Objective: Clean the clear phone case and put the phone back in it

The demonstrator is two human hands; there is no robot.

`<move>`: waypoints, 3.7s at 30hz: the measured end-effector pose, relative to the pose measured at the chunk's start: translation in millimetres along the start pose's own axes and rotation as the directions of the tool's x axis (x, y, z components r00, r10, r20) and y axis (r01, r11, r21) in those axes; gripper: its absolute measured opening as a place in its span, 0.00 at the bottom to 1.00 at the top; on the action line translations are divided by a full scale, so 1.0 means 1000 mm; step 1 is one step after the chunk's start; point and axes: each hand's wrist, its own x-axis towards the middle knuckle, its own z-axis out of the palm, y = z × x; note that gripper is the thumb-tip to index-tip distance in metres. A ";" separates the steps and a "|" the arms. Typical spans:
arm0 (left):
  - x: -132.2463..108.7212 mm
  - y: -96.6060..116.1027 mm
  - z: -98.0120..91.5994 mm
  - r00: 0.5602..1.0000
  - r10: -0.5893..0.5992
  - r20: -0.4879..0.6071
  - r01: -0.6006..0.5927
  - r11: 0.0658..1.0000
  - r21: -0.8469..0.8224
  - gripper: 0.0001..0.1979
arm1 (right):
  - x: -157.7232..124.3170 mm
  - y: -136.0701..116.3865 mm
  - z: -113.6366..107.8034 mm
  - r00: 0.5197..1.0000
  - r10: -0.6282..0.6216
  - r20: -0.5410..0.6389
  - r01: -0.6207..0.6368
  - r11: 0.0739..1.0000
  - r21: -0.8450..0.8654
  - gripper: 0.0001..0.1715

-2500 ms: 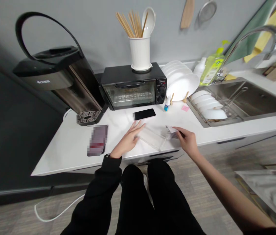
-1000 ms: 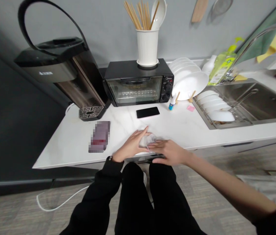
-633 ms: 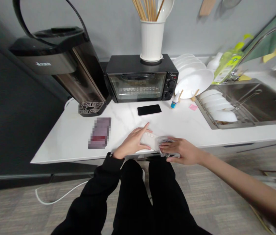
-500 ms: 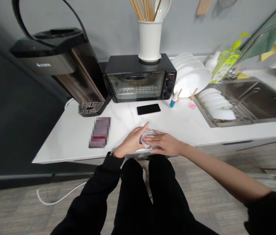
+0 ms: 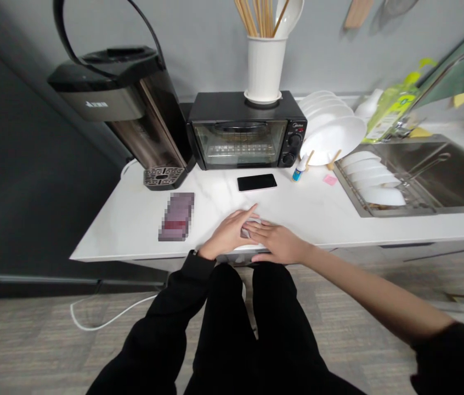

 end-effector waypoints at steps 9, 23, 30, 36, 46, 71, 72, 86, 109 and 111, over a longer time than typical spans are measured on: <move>0.004 -0.003 0.004 0.999 -0.034 -0.017 0.036 0.995 0.094 0.61 | -0.069 0.000 -0.026 0.994 0.107 0.025 -0.106 0.994 -0.031 0.38; 0.005 0.000 0.005 1.000 -0.028 0.002 0.027 0.991 0.134 0.59 | -0.070 0.005 -0.018 0.989 0.150 0.013 -0.150 0.987 0.055 0.40; 0.001 0.003 0.002 1.000 -0.010 -0.003 0.010 0.992 0.126 0.56 | -0.003 0.009 0.001 0.998 0.057 -0.029 -0.056 0.998 0.022 0.43; 0.005 0.000 0.006 0.999 -0.037 -0.015 0.039 0.988 0.148 0.60 | -0.071 0.008 -0.021 0.985 0.169 -0.023 -0.169 0.986 -0.006 0.40; 0.003 -0.001 0.004 0.999 -0.013 -0.036 0.018 0.989 0.144 0.59 | -0.005 0.016 -0.004 0.993 0.112 -0.033 -0.112 0.994 -0.014 0.40; 0.012 -0.004 0.006 1.000 -0.014 -0.018 0.017 0.985 0.173 0.54 | 0.002 0.012 0.000 0.991 0.131 -0.030 -0.129 0.989 0.066 0.41; 0.010 -0.005 0.006 0.999 -0.023 -0.025 0.027 0.983 0.184 0.54 | 0.006 0.017 -0.001 0.992 0.124 -0.025 -0.123 0.991 0.047 0.40; 0.010 -0.003 0.005 0.997 -0.045 -0.060 0.057 0.978 0.202 0.51 | 0.010 0.018 -0.004 0.991 0.124 -0.043 -0.122 0.992 0.040 0.37; 0.012 -0.002 0.007 0.991 -0.091 -0.102 0.115 0.959 0.259 0.47 | -0.077 0.039 -0.009 0.787 0.465 -0.406 -0.373 0.882 0.288 0.21; 0.009 0.002 0.008 0.989 -0.079 -0.125 0.111 0.956 0.271 0.43 | -0.073 0.039 -0.007 0.577 0.599 -0.556 -0.448 0.801 0.398 0.27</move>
